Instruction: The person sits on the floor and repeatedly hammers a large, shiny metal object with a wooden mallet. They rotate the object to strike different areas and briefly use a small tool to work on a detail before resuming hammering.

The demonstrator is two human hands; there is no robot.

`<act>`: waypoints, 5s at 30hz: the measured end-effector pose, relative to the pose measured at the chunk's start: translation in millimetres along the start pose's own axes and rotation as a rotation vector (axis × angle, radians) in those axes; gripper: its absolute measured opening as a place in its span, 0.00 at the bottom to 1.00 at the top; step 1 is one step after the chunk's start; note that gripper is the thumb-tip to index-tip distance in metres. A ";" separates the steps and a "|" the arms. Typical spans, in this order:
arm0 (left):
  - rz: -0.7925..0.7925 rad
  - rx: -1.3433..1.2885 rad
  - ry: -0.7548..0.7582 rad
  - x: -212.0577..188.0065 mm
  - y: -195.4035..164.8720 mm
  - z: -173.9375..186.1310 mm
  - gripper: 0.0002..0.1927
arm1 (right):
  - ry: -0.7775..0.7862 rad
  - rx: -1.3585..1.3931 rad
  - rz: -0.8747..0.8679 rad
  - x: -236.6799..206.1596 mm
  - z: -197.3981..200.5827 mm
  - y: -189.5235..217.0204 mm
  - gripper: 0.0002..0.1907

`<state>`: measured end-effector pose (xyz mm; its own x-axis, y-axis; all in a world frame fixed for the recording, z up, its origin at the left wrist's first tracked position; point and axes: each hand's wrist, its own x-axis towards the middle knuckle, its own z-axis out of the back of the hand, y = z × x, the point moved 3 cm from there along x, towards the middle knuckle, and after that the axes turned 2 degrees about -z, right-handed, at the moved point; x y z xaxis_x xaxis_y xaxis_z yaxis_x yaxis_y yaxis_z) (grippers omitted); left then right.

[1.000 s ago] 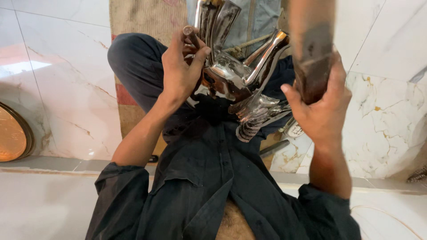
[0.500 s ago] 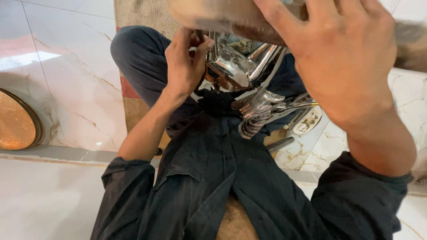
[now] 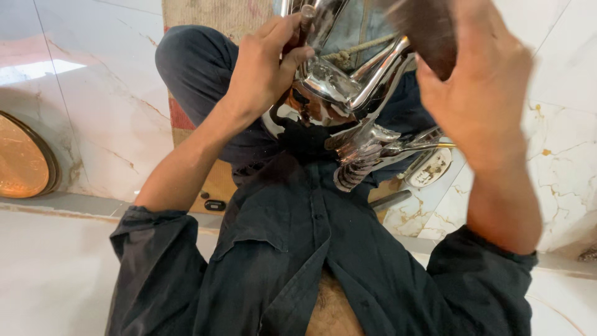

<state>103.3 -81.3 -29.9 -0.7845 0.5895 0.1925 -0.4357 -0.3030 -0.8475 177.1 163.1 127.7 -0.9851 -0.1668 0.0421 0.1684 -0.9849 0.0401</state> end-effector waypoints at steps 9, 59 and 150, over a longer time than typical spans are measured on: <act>-0.156 0.062 0.236 25.8 -3.8 -4.2 0.19 | 0.076 0.134 -0.202 -57.4 -53.6 -16.6 0.46; -0.323 0.089 0.874 74.2 -13.8 -20.4 0.25 | -0.351 0.893 -0.795 -171.8 -115.1 25.3 0.48; 0.476 -0.504 -0.752 -61.2 15.6 -37.4 0.13 | -0.143 -0.507 0.624 105.1 45.6 119.0 0.25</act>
<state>161.0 -94.1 -73.4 -0.9771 -0.1849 -0.1051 0.0937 0.0696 -0.9932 95.2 30.5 182.4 -0.6955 -0.7176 0.0363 0.6142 -0.6200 -0.4881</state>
